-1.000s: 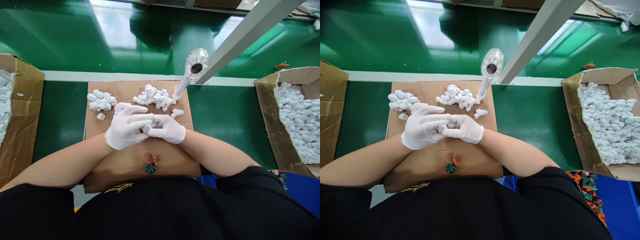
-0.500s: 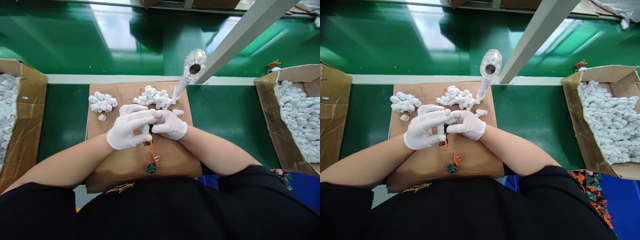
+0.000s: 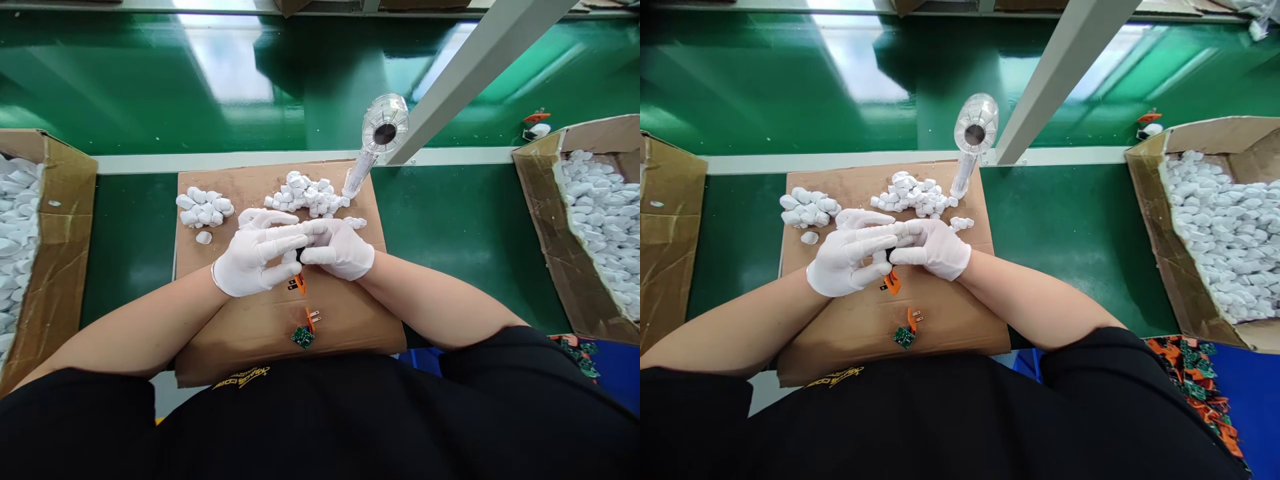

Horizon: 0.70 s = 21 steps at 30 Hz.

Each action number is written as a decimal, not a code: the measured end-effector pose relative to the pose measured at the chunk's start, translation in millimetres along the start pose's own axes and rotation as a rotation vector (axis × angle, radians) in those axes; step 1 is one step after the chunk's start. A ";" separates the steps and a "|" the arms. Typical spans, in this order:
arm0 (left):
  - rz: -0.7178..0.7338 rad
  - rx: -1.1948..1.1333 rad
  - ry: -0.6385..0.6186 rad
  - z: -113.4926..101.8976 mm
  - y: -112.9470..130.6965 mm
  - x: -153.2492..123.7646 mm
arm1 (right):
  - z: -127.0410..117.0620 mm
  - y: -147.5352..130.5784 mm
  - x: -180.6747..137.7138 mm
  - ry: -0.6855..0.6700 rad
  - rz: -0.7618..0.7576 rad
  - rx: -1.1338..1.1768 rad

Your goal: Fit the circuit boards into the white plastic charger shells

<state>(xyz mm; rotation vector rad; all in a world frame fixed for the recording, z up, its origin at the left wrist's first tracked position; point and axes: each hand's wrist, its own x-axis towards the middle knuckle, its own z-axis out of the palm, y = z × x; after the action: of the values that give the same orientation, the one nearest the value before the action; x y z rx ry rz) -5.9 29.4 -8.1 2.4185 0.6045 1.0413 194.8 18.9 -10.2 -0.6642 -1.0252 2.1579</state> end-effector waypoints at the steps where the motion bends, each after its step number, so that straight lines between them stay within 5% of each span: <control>1: -0.016 -0.001 -0.001 0.1 -0.5 0.6 | -0.3 0.5 0.6 0.004 -0.009 0.012; 15: -0.083 -0.194 0.005 2.2 -7.0 0.8 | -1.6 4.0 4.3 -0.066 0.049 0.208; 21: 0.038 0.038 0.087 0.2 -3.7 4.2 | -1.1 -0.3 3.4 -0.110 0.133 0.114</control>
<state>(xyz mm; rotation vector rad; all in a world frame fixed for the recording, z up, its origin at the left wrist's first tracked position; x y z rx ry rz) -3.9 34.6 -7.9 2.4369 0.6142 1.1654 193.4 22.0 -11.2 -0.5797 -0.9283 2.3722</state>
